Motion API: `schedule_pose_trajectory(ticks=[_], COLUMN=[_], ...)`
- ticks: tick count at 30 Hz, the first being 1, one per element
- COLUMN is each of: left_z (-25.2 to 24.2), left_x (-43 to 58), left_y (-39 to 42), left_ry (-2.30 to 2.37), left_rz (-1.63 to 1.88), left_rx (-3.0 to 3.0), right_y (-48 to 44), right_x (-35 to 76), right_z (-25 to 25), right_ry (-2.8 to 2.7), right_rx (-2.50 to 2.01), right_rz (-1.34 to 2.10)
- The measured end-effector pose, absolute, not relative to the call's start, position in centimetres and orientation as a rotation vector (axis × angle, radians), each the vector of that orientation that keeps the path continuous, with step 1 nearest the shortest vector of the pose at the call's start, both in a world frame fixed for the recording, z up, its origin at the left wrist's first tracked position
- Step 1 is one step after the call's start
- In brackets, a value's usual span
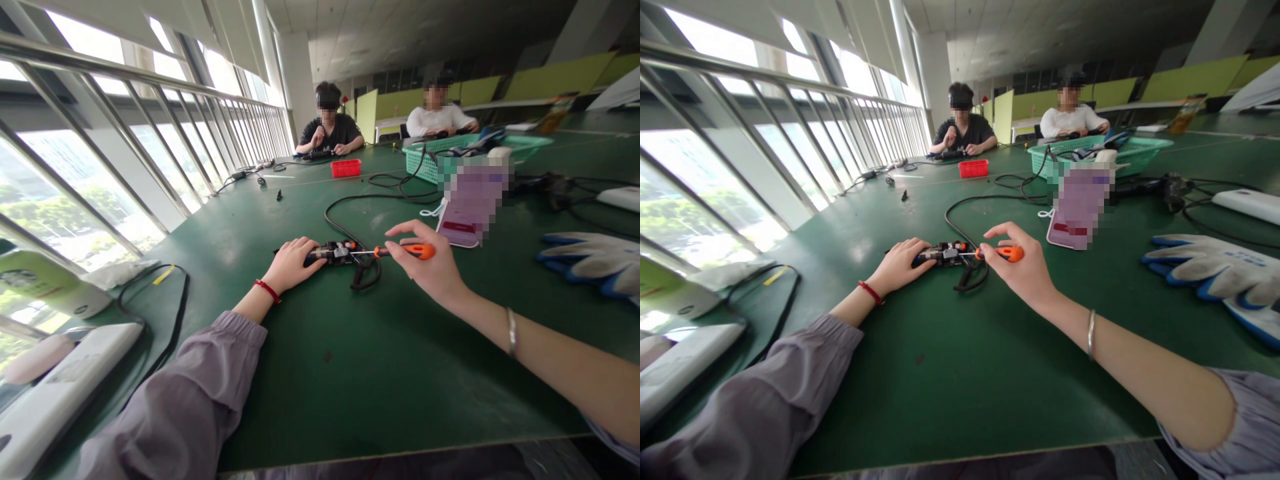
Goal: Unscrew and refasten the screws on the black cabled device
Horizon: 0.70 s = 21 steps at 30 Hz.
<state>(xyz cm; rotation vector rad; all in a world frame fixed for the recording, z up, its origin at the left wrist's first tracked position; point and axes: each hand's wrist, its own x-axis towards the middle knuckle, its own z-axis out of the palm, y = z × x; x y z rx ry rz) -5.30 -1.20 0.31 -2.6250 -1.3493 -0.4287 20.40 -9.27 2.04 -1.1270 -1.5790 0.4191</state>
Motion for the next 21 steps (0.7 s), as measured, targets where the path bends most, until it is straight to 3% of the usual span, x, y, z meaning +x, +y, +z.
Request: schedule_pose_trajectory(ticks=[7, 15, 21], left_z=[0.28, 0.18, 0.20], left_x=[-5.32, -5.39, -5.37], left_y=[-1.16, -1.09, -1.16], left_ry=[-1.354, -1.351, -1.347], left_rz=[-0.440, -0.444, -0.442], left_rx=[-2.628, -2.625, -2.622], right_y=[-8.85, -9.26, -8.75], right_x=[20.40, 20.37, 20.46], right_z=[1.78, 2.03, 1.58], right_ry=[-1.546, -1.550, -1.581], right_rx=[-0.895, -1.135, -1.019], right_rz=[0.359, 0.433, 0.284])
